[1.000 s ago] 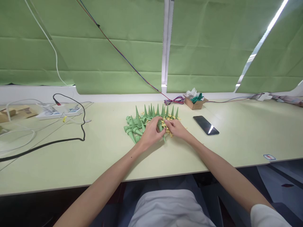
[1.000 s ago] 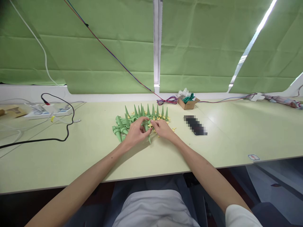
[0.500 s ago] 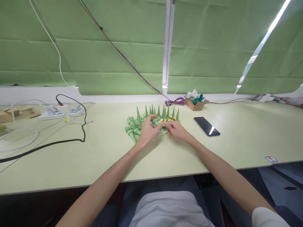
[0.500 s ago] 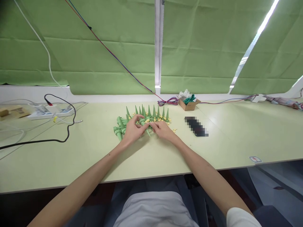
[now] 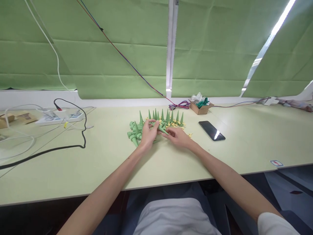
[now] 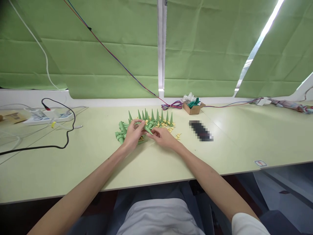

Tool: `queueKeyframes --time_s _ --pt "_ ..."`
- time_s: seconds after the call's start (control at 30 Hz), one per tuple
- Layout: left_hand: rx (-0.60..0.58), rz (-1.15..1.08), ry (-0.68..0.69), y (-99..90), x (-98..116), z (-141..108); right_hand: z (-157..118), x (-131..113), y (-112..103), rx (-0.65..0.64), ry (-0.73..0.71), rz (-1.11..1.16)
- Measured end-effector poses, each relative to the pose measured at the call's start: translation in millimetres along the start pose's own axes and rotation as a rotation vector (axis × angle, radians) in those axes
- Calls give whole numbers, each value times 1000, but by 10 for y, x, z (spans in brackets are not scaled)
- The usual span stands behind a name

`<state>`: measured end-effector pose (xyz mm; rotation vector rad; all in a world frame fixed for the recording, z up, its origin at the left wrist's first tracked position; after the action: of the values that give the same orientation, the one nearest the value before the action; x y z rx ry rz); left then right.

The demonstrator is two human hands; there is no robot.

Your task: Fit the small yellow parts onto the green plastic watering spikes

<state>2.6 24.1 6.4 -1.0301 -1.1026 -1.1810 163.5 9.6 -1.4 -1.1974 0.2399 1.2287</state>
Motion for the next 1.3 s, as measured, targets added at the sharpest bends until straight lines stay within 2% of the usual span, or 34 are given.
queueKeyframes --time_s 0.23,0.43,0.6,1.07,1.3 --pt "-41 -72 -35 33 43 -50 23 25 -37 176 3 -18" --pt "-77 -122 -57 64 64 -84 25 60 -29 216 -1 0" --pt "-115 -94 -82 69 59 -99 25 68 -47 303 24 39" --pt "-195 -13 -117 85 85 -126 34 91 -103 440 39 141" --pt "-252 79 -107 84 98 -150 44 153 -229 643 46 150"
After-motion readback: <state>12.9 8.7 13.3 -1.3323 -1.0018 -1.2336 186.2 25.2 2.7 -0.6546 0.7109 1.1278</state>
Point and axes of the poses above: each hand's wrist, its own z-axis towards the middle knuckle, its own y-axis out of the palm, x = y × z, the point moved 1 cm from there along z, towards the middle knuckle, and after that the axes turned 4 degrees about z, right-handed, at the moved point
